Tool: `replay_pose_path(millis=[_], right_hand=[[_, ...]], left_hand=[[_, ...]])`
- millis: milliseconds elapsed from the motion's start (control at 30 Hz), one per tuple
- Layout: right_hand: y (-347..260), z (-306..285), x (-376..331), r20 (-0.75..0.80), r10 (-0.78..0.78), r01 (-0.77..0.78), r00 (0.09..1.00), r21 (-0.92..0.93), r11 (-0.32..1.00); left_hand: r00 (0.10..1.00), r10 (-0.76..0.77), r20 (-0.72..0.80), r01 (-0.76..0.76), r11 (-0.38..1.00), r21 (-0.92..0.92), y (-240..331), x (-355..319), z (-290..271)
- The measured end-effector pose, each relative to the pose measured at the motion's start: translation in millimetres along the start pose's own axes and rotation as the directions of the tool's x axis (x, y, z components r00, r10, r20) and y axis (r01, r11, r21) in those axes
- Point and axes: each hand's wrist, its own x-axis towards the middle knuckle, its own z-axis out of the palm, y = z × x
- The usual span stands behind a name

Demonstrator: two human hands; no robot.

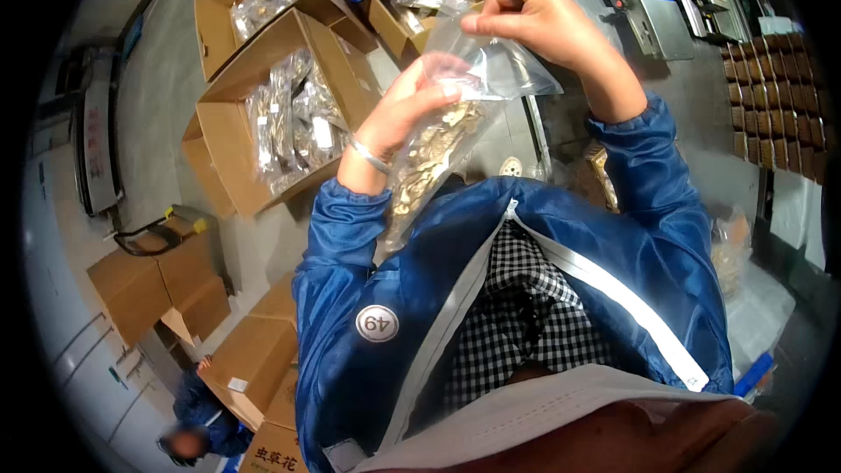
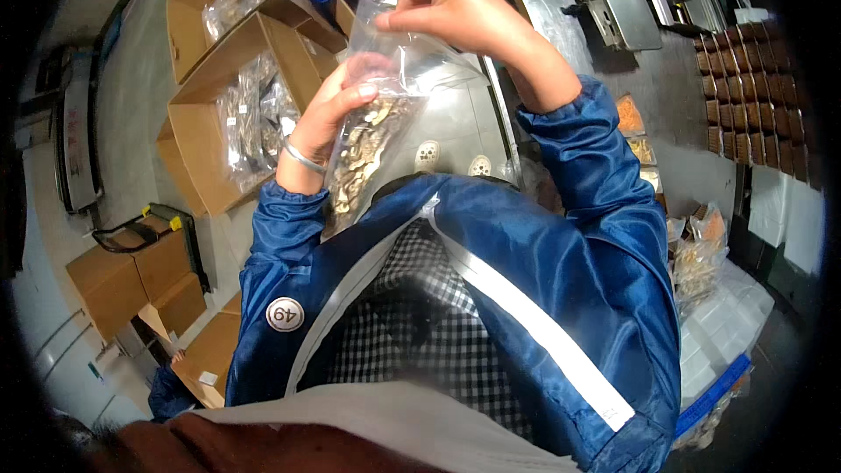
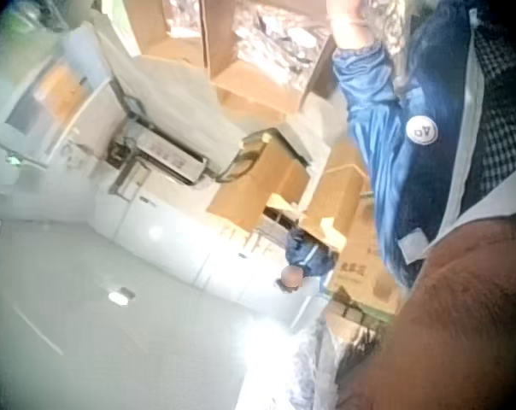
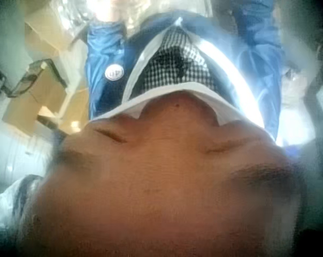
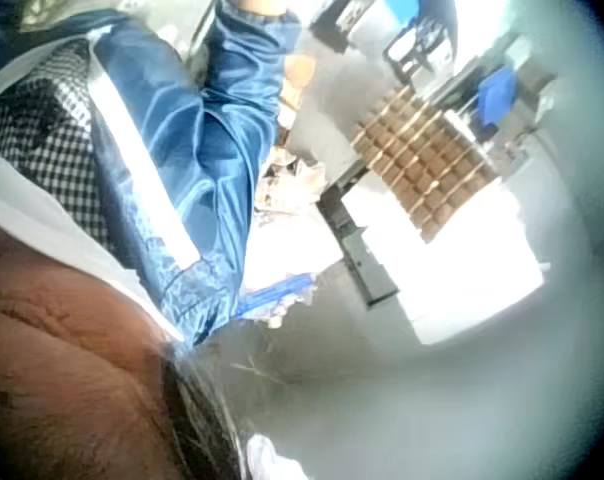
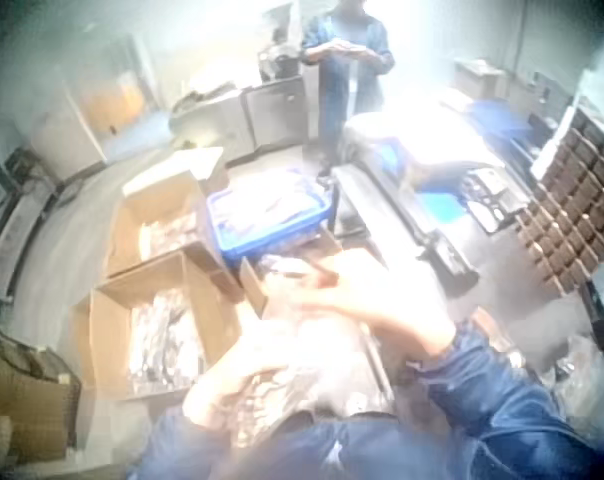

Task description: The person picks up clear plastic bags containing dried food items from a table, writes on them with a black marker, and places them into cardboard boxes. The person also stacks aluminum trays and writes on a clipboard.

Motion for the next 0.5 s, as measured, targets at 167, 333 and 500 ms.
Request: replay_pose_path(millis=[167, 333, 500], right_hand=[[-48.8, -24.0, 10.5, -0.403, 0.047, 0.243, 0.914, 0.636, 0.733], [-53.3, 27.4, 2.4, -0.297, -0.194, 0.312, 0.935, 0.427, 0.849], [-33.1, 31.4, -23.7, -0.180, -0.299, 0.302, 0.937, -0.013, 0.953]], left_hand=[[0.951, 0.033, -0.306, -0.033, 0.999, 0.004, -14.4, -30.4, -15.0], [0.912, 0.117, -0.394, -0.080, 0.991, 0.110, -15.1, -31.8, 3.6], [0.870, 0.152, -0.470, -0.087, 0.984, 0.158, -11.6, -39.0, 30.1]])
